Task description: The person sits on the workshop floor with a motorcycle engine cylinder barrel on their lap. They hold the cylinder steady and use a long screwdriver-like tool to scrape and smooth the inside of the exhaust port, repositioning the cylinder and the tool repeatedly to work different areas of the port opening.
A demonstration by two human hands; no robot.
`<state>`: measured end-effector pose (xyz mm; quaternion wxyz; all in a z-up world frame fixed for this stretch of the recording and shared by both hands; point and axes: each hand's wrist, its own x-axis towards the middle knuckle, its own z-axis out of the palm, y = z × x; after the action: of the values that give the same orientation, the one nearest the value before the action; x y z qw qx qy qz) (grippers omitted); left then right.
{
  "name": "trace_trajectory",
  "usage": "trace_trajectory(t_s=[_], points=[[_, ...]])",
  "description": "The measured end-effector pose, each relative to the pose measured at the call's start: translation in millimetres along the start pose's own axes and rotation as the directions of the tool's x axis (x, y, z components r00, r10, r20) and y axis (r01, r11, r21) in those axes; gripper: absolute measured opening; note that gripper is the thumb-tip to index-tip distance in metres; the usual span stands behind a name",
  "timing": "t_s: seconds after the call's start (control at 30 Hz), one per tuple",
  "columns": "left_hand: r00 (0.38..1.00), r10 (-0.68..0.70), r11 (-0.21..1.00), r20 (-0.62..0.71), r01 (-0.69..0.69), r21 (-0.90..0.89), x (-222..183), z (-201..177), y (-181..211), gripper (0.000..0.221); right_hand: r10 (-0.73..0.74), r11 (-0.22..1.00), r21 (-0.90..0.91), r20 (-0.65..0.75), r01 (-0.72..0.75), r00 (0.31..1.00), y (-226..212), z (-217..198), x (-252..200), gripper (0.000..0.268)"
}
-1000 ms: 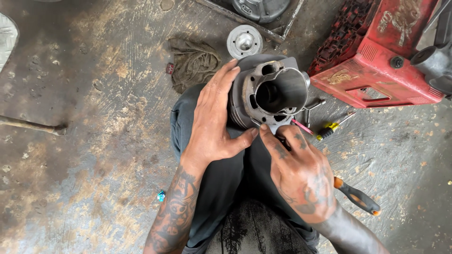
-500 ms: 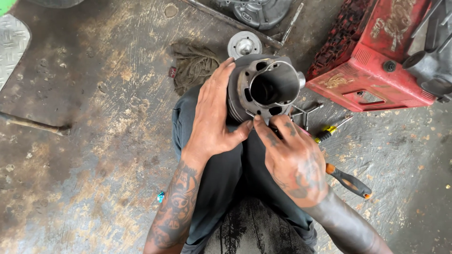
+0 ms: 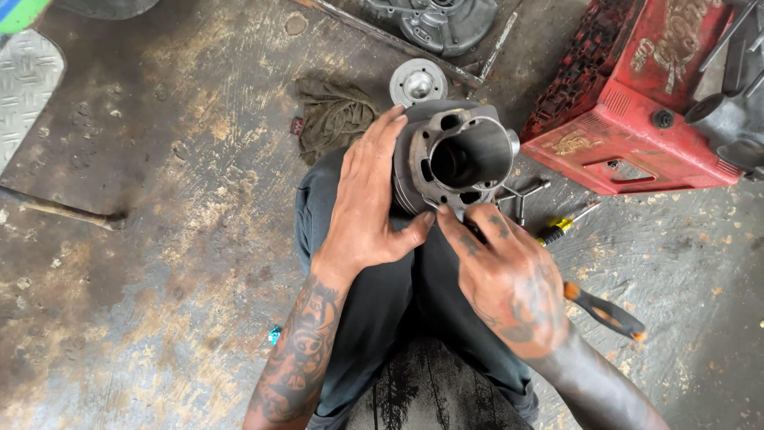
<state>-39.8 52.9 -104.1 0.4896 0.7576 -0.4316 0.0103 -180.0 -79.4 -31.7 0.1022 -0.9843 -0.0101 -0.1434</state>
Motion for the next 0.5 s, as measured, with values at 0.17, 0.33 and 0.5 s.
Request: trace_trajectory(t_s=[0.17, 0.33, 0.5], points=[[1.0, -0.005, 1.0, 0.013, 0.005, -0.004, 2.4, -0.9, 0.5, 0.098, -0.023, 0.999, 0.039, -0.002, 0.023, 1.0, 6.0, 0.5, -0.3, 0.047], [1.0, -0.004, 1.0, 0.007, 0.004, -0.004, 0.5, 1.5, 1.0, 0.098, -0.035, 0.999, 0.026, 0.009, 0.034, 0.999, 6.3, 4.8, 3.6, 0.048], [0.999, -0.024, 1.0, 0.022, 0.024, 0.018, 2.6, -1.8, 2.7, 0.099, -0.05, 0.992, 0.112, -0.004, 0.05, 0.999, 13.1, 1.3, 6.4, 0.045]])
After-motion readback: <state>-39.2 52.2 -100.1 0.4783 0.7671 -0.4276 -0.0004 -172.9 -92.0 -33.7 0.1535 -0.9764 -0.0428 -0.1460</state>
